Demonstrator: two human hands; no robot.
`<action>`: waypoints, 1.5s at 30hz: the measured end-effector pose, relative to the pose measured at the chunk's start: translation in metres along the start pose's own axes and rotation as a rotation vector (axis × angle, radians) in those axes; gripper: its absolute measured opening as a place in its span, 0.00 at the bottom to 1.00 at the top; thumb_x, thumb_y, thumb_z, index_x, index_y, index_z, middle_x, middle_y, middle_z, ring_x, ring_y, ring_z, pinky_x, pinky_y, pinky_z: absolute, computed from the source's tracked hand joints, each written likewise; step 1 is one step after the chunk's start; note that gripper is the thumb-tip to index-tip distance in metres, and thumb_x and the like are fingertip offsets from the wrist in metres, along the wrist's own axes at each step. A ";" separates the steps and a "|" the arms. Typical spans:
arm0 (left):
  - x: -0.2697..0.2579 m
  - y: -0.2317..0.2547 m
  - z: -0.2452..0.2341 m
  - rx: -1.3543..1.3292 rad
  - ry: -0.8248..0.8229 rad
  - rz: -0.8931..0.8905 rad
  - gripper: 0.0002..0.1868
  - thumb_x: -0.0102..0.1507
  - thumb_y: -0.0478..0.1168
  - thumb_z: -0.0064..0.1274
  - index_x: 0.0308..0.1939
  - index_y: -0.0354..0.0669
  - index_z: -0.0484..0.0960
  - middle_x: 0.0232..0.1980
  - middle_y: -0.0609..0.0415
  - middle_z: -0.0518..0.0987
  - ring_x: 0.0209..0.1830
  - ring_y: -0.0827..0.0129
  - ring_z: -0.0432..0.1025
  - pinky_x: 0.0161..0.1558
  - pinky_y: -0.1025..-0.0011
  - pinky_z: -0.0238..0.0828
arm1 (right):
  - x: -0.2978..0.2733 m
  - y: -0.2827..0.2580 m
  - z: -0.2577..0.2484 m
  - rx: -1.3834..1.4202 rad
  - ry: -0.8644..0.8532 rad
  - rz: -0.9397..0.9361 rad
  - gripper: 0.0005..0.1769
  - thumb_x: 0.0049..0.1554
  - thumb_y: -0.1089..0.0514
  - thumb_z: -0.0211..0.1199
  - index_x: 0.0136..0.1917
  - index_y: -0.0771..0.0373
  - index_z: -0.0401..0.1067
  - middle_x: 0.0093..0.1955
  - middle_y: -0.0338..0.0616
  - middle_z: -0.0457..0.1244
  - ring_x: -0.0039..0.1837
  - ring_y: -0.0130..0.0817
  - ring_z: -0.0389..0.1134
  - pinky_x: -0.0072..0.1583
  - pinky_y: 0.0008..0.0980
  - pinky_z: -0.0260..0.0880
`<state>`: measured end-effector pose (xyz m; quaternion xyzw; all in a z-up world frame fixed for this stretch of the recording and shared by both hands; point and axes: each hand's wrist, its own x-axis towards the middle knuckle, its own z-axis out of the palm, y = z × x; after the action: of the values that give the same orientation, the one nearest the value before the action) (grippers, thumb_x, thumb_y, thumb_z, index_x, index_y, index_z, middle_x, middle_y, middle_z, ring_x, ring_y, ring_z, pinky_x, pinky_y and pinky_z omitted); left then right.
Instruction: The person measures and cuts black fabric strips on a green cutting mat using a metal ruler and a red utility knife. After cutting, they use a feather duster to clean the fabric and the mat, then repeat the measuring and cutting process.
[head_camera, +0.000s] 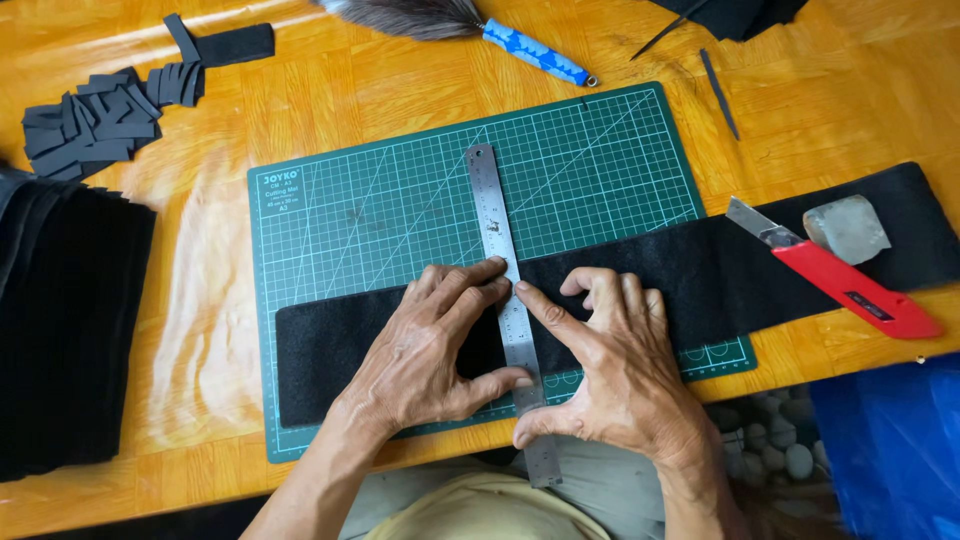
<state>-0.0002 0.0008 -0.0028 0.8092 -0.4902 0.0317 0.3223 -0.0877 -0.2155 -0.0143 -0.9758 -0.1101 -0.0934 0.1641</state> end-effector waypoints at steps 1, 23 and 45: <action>0.000 0.000 0.000 0.000 0.000 0.000 0.42 0.61 0.64 0.59 0.63 0.32 0.71 0.69 0.37 0.72 0.55 0.45 0.69 0.57 0.50 0.66 | 0.000 0.000 0.000 0.000 0.000 0.000 0.76 0.24 0.02 0.59 0.78 0.40 0.63 0.61 0.48 0.55 0.54 0.48 0.57 0.54 0.50 0.57; 0.000 0.000 0.002 0.019 0.010 -0.007 0.42 0.60 0.65 0.59 0.62 0.32 0.72 0.68 0.39 0.72 0.54 0.46 0.69 0.55 0.50 0.67 | -0.001 0.001 0.000 -0.003 -0.004 -0.009 0.75 0.24 0.03 0.62 0.78 0.40 0.63 0.61 0.48 0.56 0.55 0.48 0.57 0.54 0.50 0.57; 0.000 0.000 0.003 0.023 0.008 -0.011 0.43 0.59 0.66 0.59 0.62 0.33 0.71 0.68 0.39 0.72 0.54 0.45 0.69 0.55 0.50 0.66 | 0.000 0.002 0.001 -0.011 -0.013 -0.007 0.76 0.24 0.02 0.62 0.79 0.37 0.61 0.61 0.47 0.56 0.55 0.47 0.58 0.54 0.49 0.57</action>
<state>-0.0013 -0.0005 -0.0053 0.8154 -0.4840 0.0386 0.3152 -0.0875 -0.2169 -0.0159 -0.9769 -0.1142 -0.0883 0.1575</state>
